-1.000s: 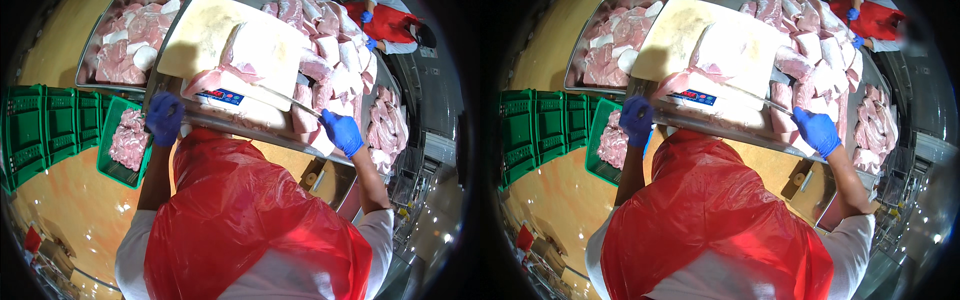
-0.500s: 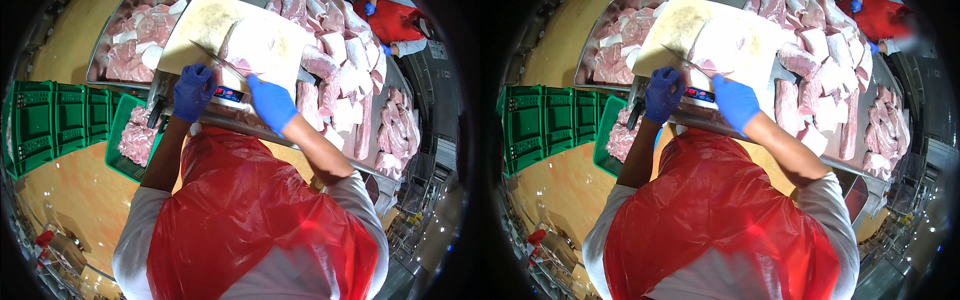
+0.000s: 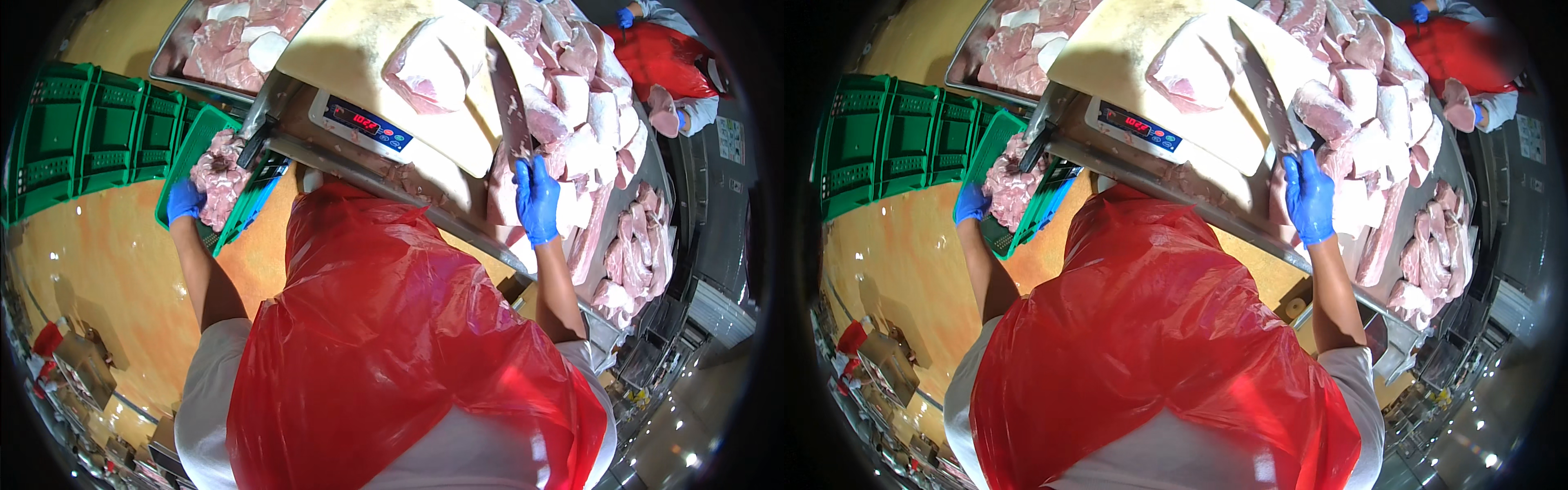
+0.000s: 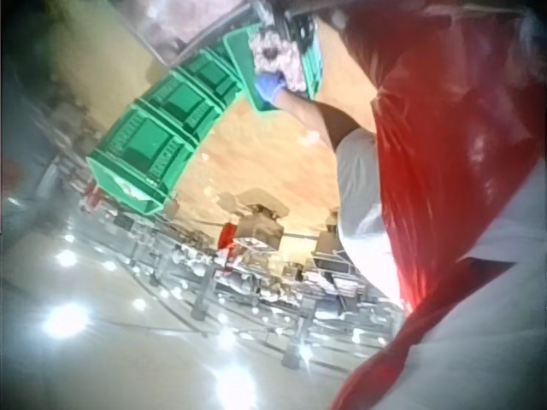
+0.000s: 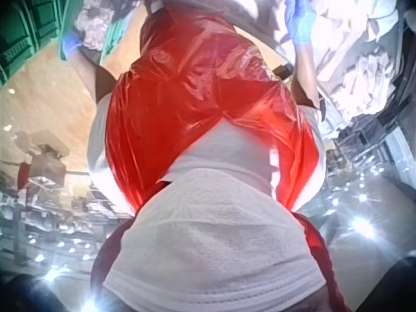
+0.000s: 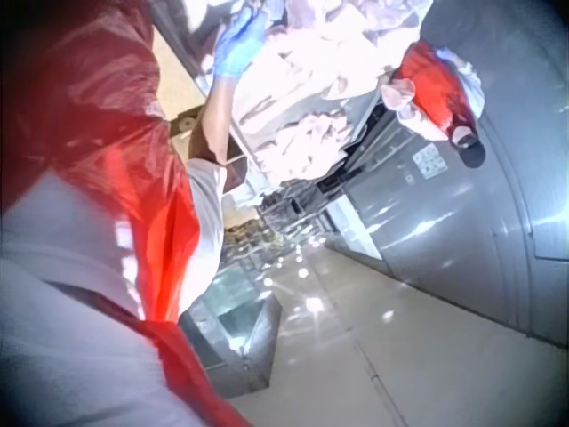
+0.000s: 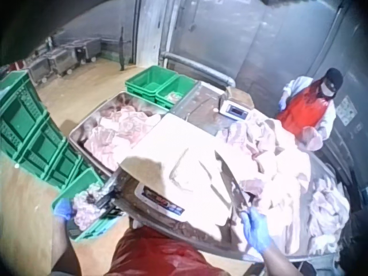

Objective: The person cuts large pieces of raw meat into smaller portions using a knife on a cutting board. The cut pieces are placed into a green crate. The person wears blue gloves and a red apron.

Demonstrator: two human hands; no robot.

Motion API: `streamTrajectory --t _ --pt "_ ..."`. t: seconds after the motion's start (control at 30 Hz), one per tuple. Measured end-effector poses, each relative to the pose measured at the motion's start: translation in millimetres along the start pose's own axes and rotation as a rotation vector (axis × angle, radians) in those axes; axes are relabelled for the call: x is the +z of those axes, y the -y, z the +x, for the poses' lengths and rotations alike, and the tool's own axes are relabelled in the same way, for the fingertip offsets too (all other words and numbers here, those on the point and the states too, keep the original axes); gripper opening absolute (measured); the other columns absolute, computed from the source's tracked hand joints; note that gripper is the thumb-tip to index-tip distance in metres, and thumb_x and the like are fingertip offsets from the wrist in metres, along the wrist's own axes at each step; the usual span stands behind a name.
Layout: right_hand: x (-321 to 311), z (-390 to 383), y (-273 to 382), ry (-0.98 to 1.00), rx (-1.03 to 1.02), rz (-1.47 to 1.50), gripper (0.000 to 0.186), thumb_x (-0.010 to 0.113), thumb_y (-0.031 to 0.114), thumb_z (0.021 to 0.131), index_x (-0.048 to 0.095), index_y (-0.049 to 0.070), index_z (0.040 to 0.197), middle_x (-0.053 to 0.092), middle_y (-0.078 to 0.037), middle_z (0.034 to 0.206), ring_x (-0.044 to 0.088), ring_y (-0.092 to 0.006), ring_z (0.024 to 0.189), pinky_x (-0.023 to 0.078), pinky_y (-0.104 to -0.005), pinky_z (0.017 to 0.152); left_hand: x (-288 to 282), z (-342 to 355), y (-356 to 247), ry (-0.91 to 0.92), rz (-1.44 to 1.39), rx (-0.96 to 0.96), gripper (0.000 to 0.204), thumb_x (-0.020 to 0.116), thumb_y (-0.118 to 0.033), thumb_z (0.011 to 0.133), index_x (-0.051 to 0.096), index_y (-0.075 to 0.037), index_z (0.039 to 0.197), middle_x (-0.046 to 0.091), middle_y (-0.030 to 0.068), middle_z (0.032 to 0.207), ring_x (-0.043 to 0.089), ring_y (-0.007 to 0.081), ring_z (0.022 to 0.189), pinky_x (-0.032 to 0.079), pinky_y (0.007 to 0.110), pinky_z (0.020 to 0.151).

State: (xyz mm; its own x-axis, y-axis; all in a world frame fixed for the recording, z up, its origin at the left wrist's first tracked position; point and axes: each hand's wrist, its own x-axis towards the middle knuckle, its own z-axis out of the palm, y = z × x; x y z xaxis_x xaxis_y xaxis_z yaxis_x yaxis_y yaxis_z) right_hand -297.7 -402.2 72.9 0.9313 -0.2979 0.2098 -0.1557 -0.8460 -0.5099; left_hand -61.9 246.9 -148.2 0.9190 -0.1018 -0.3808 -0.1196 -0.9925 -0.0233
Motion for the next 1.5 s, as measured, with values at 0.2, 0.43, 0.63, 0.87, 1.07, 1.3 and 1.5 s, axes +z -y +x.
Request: streamTrajectory --t 0.2,0.43,0.63,0.87,1.07,1.3,1.5 --pt "38.0 63.0 46.3 0.058 -0.189 -0.056 0.019 0.06 0.024 0.1 0.058 0.005 0.098 0.064 -0.024 0.081 0.064 -0.0447 0.073 0.05 -0.0495 0.061 -176.2 -33.1 -233.7 -0.633 -0.72 0.47 0.024 0.062 -0.008 0.093 0.069 -0.002 0.115 0.07 0.019 0.107 0.068 0.0356 0.098 0.055 0.04 0.086" --pt "54.6 91.6 81.9 0.022 -0.28 0.081 0.02 0.059 0.025 0.1 0.056 0.005 0.099 0.066 -0.022 0.082 0.065 -0.0444 0.075 0.051 -0.05 0.062 -176.0 -52.4 -304.5 -0.646 -0.78 0.836 0.018 0.064 -0.006 0.092 0.069 -0.003 0.109 0.07 0.0179 0.101 0.069 0.0354 0.094 0.055 0.04 0.083" --pt "30.8 45.7 15.5 0.242 -0.254 -0.333 0.024 0.06 0.03 0.099 0.054 0.006 0.099 0.065 -0.021 0.077 0.064 -0.042 0.067 0.051 -0.0509 0.058 -165.4 -55.1 -289.3 -0.622 -0.754 0.785 0.016 0.065 -0.005 0.089 0.07 -0.003 0.104 0.07 0.0179 0.096 0.069 0.0358 0.089 0.055 0.042 0.081" --pt "-84.8 -6.5 -93.8 0.452 -0.281 -0.658 0.017 0.061 0.024 0.098 0.055 0.008 0.095 0.063 -0.02 0.07 0.065 -0.0396 0.062 0.05 -0.0478 0.053 -167.5 -59.9 -283.6 -0.649 -0.878 0.626 0.018 0.064 -0.002 0.09 0.07 -0.002 0.106 0.07 0.0158 0.093 0.069 0.033 0.084 0.056 0.038 0.075" --pt "-12.3 23.5 -2.4 0.023 -0.113 -0.161 0.013 0.061 0.018 0.098 0.061 0.006 0.103 0.063 -0.022 0.077 0.063 -0.0455 0.069 0.05 -0.0498 0.06 -181.5 -75.0 -381.7 -0.718 -0.756 1.138 0.031 0.066 -0.007 0.08 0.069 -0.004 0.11 0.065 0.0121 0.115 0.068 0.0287 0.093 0.056 0.038 0.08" --pt "43.8 75.3 87.1 0.043 -0.149 -0.054 0.021 0.057 0.027 0.1 0.056 0.006 0.101 0.066 -0.024 0.078 0.065 -0.0454 0.07 0.051 -0.0518 0.06 -173.5 -45.4 -394.1 -0.727 -0.462 1.299 0.021 0.065 -0.013 0.084 0.067 -0.009 0.105 0.066 0.0087 0.106 0.066 0.0268 0.092 0.055 0.037 0.076" --pt "41.6 70.4 71.7 0.3 -0.217 -0.288 0.022 0.053 0.029 0.101 0.054 0.008 0.105 0.066 -0.024 0.082 0.065 -0.045 0.072 0.05 -0.0537 0.062 -149.0 -42.2 -383.2 -0.879 -0.658 1.25 0.025 0.075 -0.012 0.079 0.066 -0.01 0.102 0.066 0.0083 0.104 0.068 0.0275 0.093 0.057 0.039 0.079"
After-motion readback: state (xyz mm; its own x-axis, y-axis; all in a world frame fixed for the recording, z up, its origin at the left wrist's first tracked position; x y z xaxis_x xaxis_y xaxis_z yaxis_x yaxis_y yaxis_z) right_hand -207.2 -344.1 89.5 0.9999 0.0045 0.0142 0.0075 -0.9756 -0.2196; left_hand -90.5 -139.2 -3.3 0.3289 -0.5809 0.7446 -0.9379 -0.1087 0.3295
